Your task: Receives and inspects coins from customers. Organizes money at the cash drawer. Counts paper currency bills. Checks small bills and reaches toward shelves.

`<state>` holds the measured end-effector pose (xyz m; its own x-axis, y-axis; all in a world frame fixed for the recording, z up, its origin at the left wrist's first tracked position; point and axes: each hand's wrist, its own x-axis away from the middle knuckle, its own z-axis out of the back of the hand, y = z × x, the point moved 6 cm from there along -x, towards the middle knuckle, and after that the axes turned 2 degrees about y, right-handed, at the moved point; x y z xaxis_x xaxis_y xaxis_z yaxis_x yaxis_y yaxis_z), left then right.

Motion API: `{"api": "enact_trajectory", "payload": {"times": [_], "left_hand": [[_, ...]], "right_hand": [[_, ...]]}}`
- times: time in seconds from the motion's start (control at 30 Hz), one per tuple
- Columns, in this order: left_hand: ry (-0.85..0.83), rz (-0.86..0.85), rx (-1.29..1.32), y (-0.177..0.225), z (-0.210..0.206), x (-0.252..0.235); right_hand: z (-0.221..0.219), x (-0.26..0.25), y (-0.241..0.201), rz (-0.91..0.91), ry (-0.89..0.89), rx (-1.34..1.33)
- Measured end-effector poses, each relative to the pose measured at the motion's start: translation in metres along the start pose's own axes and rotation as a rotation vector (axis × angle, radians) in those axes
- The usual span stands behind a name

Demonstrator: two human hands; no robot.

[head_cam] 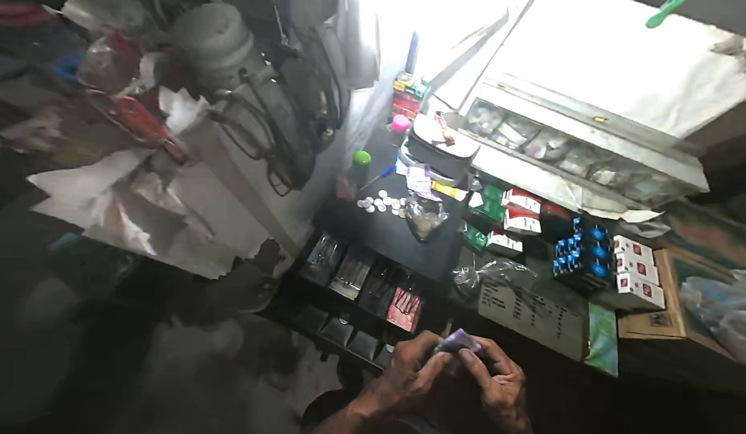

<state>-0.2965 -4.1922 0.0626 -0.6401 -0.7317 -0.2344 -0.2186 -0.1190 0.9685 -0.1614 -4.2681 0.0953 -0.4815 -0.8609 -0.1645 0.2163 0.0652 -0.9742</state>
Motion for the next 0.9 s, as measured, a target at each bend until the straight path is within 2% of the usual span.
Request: {"api": "enact_trajectory", "payload": {"times": [0.2, 0.37, 0.5, 0.67, 0.8, 0.9], "left_hand": [[0.251, 0.062, -0.003, 0.000, 0.054, 0.013], [0.327, 0.070, -0.020, 0.000, 0.077, 0.019], [0.358, 0.066, -0.103, 0.008, 0.092, -0.001], [0.320, -0.029, -0.250, 0.028, 0.096, -0.066], [0.285, -0.073, -0.269, 0.027, 0.081, -0.106], [0.295, -0.026, -0.262, 0.010, 0.064, -0.109]], "right_hand": [[-0.060, -0.029, -0.008, 0.024, -0.144, -0.005], [-0.079, -0.058, -0.011, -0.010, -0.194, -0.035], [-0.047, -0.113, -0.019, -0.019, -0.041, 0.053], [0.013, -0.175, -0.005, -0.031, 0.163, -0.035], [0.031, -0.195, 0.015, -0.034, 0.216, -0.136], [0.030, -0.202, 0.036, -0.042, 0.205, -0.177]]}}
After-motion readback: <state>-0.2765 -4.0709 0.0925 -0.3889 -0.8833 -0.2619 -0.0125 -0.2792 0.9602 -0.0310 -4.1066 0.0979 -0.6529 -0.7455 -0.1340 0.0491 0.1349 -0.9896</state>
